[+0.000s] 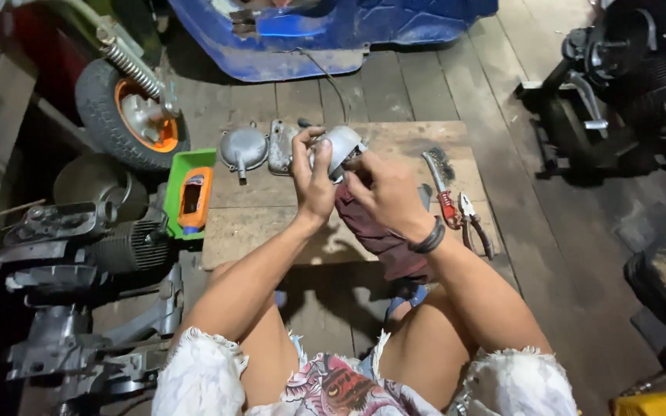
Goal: The person is assembling or repairing a motorcycle carburetor by aligning and fitting internal metal components.
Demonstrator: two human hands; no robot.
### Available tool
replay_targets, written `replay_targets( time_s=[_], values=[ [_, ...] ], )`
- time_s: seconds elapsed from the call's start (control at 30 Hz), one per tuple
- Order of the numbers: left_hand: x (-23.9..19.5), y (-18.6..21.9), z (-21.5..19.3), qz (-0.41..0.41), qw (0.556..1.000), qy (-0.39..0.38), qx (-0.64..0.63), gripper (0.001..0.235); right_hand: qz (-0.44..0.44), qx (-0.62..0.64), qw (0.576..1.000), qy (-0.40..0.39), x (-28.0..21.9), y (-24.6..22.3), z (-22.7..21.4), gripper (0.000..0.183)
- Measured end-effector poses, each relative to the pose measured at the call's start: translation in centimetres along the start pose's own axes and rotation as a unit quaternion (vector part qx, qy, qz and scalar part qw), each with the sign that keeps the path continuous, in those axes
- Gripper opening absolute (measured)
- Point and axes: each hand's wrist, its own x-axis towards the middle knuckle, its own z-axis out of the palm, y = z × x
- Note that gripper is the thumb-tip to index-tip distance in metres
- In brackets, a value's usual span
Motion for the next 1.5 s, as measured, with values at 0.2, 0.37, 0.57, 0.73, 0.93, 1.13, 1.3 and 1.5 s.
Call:
replay_targets(
  time_s=[0.2, 0.37, 0.57, 0.73, 0.93, 1.13, 1.3, 1.5],
  values=[
    [1.8, 1.0, -1.3, -0.055, 0.993, 0.013, -0.107, 0.040, -0.001, 0.000, 0.999, 0.054, 0.9, -0.9, -4.3, 0.006],
    [0.1, 4.9, -0.6, -0.158, 0.966, -0.064, -0.195, 0.052, 0.096, 0.171, 0.975, 0.102, 0.6, 3.4, -5.0, 0.009],
    [-1.7, 2.3, 1.2, -0.153, 0.949, -0.168, -0.220, 0.080, 0.241, 0.397, 0.868, 0.177, 0.9, 5.8, -1.2, 0.015],
    [-3.3, 3.2, 3.4, -0.156, 0.925, -0.224, -0.266, 0.084, 0.298, 0.502, 0.784, 0.211, 1.9, 6.4, 0.1, 0.013],
    [-1.9, 2.2, 4.3, -0.029, 0.951, -0.231, -0.203, 0.104, 0.330, 0.571, 0.708, 0.253, 1.7, 8.1, 0.8, 0.009],
    [-0.7, 1.7, 5.1, -0.001, 0.982, -0.183, -0.044, 0.078, 0.352, 0.521, 0.742, 0.234, 1.2, 4.3, -3.1, 0.015],
    [-1.9, 0.2, 2.9, -0.136, 0.939, -0.053, -0.312, 0.057, 0.194, 0.281, 0.925, 0.165, 0.0, 4.9, -6.1, 0.019],
    [-0.4, -1.3, -0.1, -0.313, 0.906, 0.030, -0.283, 0.051, 0.172, 0.181, 0.964, 0.087, -0.8, 4.5, -6.8, 0.018]
  ],
)
